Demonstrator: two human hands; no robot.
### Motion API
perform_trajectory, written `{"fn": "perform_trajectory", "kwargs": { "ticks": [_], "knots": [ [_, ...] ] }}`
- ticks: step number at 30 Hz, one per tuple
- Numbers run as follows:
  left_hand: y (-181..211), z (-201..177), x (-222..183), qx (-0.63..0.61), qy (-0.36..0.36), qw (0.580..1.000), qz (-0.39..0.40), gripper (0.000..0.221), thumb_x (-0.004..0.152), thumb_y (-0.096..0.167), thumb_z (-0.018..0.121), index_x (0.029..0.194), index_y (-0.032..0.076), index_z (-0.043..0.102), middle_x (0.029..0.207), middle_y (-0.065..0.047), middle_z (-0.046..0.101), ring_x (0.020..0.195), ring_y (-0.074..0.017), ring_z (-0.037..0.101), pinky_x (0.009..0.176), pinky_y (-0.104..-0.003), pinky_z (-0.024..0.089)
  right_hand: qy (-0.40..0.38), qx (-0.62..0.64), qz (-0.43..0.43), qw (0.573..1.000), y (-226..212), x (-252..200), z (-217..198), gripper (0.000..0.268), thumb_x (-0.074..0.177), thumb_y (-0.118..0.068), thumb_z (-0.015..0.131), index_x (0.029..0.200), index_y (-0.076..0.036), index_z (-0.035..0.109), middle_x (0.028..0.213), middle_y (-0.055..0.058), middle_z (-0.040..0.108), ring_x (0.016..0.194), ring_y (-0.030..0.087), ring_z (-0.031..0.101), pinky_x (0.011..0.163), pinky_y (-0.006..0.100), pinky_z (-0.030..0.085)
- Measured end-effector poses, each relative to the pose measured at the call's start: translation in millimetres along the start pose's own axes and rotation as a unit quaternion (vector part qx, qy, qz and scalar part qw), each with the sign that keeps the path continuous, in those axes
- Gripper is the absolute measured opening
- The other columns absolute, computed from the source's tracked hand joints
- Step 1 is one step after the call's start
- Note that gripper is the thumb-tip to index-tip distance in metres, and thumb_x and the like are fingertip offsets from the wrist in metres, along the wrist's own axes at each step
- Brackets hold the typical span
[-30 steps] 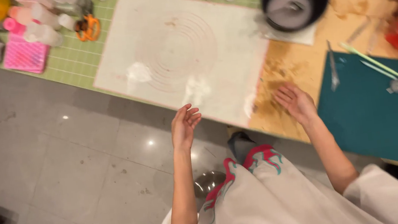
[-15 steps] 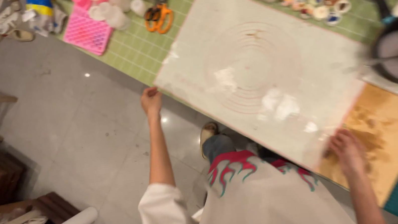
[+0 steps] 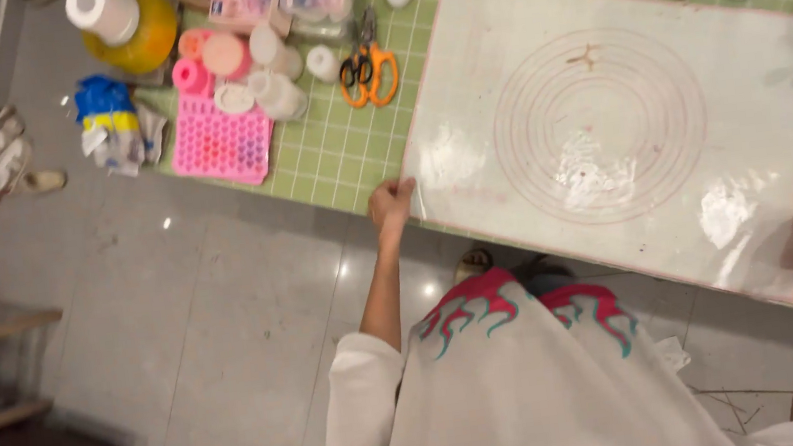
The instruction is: Clean and prepare a silicone workshop mat by scraping off residue and organizing materials.
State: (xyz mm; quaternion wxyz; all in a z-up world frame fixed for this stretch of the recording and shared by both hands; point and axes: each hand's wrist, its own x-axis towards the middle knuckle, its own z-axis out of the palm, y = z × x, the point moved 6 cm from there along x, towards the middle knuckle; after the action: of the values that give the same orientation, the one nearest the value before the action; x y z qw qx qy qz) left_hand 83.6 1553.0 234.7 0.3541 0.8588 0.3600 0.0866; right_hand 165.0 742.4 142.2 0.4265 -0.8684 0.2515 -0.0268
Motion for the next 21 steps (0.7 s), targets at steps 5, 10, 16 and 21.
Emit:
{"fn": "perform_trajectory", "kwargs": {
  "ticks": [5, 10, 16, 21],
  "knots": [
    [81.1, -6.3, -28.9, -0.065, -0.113, 0.989, 0.064, 0.036, 0.096, 0.039, 0.069, 0.093, 0.003, 0.073, 0.074, -0.013, 0.069, 0.066, -0.025, 0.062, 0.067, -0.04, 0.05, 0.005, -0.118, -0.006, 0.993, -42.0, -10.5, -14.2, 0.054, 0.1, -0.05, 0.076, 0.106, 0.004, 0.075, 0.097, 0.022, 0.073, 0.089, 0.034, 0.07, 0.083, 0.046, 0.053],
    [120.5, 13.1, -37.6, -0.185, -0.194, 0.959, 0.09, 0.036, 0.103, 0.036, 0.061, 0.105, 0.002, 0.074, 0.073, -0.009, 0.065, 0.067, -0.0142, 0.055, 0.064, -0.034, 0.047, 0.066, -0.099, -0.127, 0.985, -60.2, -6.0, -12.6, 0.047, 0.108, -0.04, 0.07, 0.105, 0.007, 0.073, 0.101, 0.022, 0.071, 0.093, 0.037, 0.068, 0.083, 0.048, 0.051],
    [141.4, -10.6, -38.0, -0.41, -0.223, 0.885, -0.003, 0.038, 0.105, 0.03, 0.057, 0.115, -0.004, 0.071, 0.099, -0.007, 0.076, 0.086, -0.0125, 0.067, 0.08, -0.029, 0.053, 0.035, 0.267, 0.071, 0.96, -95.0, -1.3, -19.1, 0.037, 0.107, -0.036, 0.072, 0.107, -0.001, 0.058, 0.094, 0.005, 0.068, 0.077, 0.017, 0.064, 0.062, 0.042, 0.055],
    [165.9, -51.2, -55.4, -0.5, -0.262, 0.825, -0.034, 0.035, 0.104, 0.023, 0.056, 0.122, -0.005, 0.067, 0.114, -0.012, 0.074, 0.1, -0.0157, 0.071, 0.091, -0.031, 0.055, -0.032, 0.291, 0.171, 0.941, -118.5, -15.1, -24.0, 0.026, 0.109, -0.029, 0.059, 0.11, -0.003, 0.062, 0.099, 0.009, 0.07, 0.074, 0.021, 0.066, 0.052, 0.042, 0.05]
  ]
}}
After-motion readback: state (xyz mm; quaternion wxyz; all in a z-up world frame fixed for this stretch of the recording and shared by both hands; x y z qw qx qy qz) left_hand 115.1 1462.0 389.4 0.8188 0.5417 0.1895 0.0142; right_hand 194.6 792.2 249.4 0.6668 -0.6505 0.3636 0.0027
